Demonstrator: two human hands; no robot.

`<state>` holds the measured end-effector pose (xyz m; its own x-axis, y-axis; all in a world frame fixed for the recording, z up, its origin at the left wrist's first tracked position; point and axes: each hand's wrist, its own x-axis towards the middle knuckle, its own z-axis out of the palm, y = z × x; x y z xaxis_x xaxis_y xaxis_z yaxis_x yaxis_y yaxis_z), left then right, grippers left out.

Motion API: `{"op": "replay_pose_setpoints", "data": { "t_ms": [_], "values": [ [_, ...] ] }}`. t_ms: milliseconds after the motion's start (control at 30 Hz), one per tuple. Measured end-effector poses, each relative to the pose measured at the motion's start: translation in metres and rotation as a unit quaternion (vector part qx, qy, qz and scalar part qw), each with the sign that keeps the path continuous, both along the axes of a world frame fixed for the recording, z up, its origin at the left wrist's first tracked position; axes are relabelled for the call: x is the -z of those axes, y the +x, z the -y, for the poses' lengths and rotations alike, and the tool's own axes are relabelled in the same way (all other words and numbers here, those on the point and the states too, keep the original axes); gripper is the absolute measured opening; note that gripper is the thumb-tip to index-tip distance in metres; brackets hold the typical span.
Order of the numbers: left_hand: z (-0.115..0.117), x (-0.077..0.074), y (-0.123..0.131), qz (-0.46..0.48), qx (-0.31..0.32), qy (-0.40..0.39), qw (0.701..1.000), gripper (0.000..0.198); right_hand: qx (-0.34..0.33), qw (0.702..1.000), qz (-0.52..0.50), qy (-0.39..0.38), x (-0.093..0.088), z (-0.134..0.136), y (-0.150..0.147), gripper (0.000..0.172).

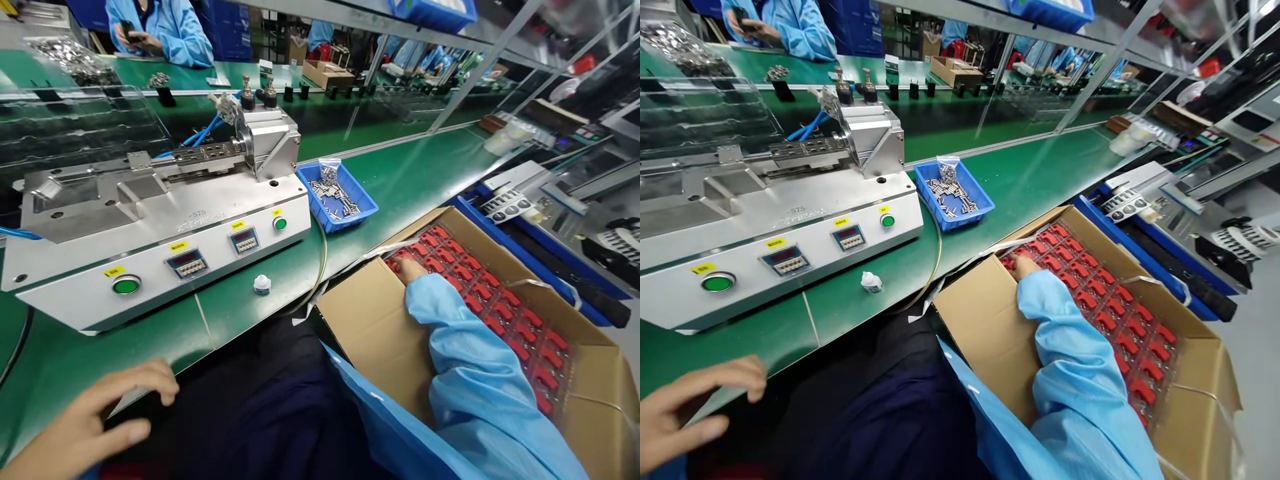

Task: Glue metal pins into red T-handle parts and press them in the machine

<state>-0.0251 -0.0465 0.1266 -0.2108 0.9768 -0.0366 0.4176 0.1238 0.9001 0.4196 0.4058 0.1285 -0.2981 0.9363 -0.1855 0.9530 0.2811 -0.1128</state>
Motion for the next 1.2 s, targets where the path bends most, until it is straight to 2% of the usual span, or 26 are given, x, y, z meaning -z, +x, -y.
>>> {"op": "replay_pose_setpoints", "data": {
  "t_ms": [67,133,233,333,367,400,467,533,567,600,633,700,800,867,933,1067,1200],
  "values": [
    [-0.019,0.008,-0.005,0.01,-0.028,-0.011,0.999,0.032,0.019,1.0,0.02,0.014,0.011,0.0,-0.004,0.014],
    [-0.036,0.016,-0.002,0.01,-0.088,-0.028,0.996,0.03,0.029,0.999,0.027,0.03,0.011,0.001,-0.007,0.012],
    [-0.051,0.029,0.011,0.001,-0.152,-0.034,0.988,0.042,0.031,0.997,0.019,0.063,-0.007,0.004,-0.007,0.018],
    [-0.055,0.038,0.024,0.014,-0.179,-0.028,0.983,0.043,0.049,0.988,-0.027,0.141,-0.033,0.016,-0.006,0.008],
    [-0.056,0.039,0.028,0.025,-0.188,-0.024,0.981,0.042,0.079,0.969,-0.1,0.212,-0.041,0.024,-0.009,0.015],
    [-0.057,0.039,0.032,0.039,-0.196,-0.02,0.98,0.042,0.079,0.951,-0.183,0.236,-0.047,0.034,-0.013,0.024],
    [-0.065,0.036,0.044,0.079,-0.2,-0.01,0.977,0.04,0.041,0.922,-0.334,0.189,-0.054,0.064,-0.035,0.036],
    [-0.076,0.032,0.06,0.136,-0.175,0.013,0.975,0.038,-0.041,0.894,-0.438,0.082,-0.051,0.104,-0.072,0.035],
    [-0.082,0.029,0.069,0.165,-0.154,0.031,0.974,0.038,-0.085,0.874,-0.478,0.002,-0.046,0.126,-0.095,0.034],
    [-0.088,0.026,0.079,0.188,-0.13,0.053,0.972,0.042,-0.13,0.853,-0.496,-0.096,-0.04,0.147,-0.119,0.034],
    [-0.093,0.023,0.087,0.201,-0.107,0.075,0.971,0.049,-0.158,0.826,-0.517,-0.16,-0.033,0.167,-0.142,0.034],
    [-0.098,0.017,0.099,0.191,-0.088,0.117,0.971,0.06,-0.191,0.783,-0.535,-0.252,-0.019,0.199,-0.182,0.035],
    [-0.096,0.009,0.103,0.122,-0.131,0.166,0.97,0.051,-0.197,0.752,-0.554,-0.298,-0.005,0.225,-0.217,0.037],
    [-0.091,0.006,0.099,0.084,-0.164,0.189,0.965,0.04,-0.195,0.744,-0.559,-0.31,-0.002,0.229,-0.226,0.036],
    [-0.086,0.005,0.094,0.061,-0.181,0.196,0.962,0.037,-0.2,0.737,-0.561,-0.319,-0.001,0.229,-0.23,0.037],
    [-0.077,0.007,0.09,0.049,-0.2,0.17,0.964,0.037,-0.227,0.731,-0.558,-0.322,0.001,0.227,-0.23,0.038],
    [-0.07,0.014,0.096,0.102,-0.195,0.115,0.969,0.037,-0.255,0.724,-0.568,-0.297,0.004,0.231,-0.226,0.034]
  ]
}}
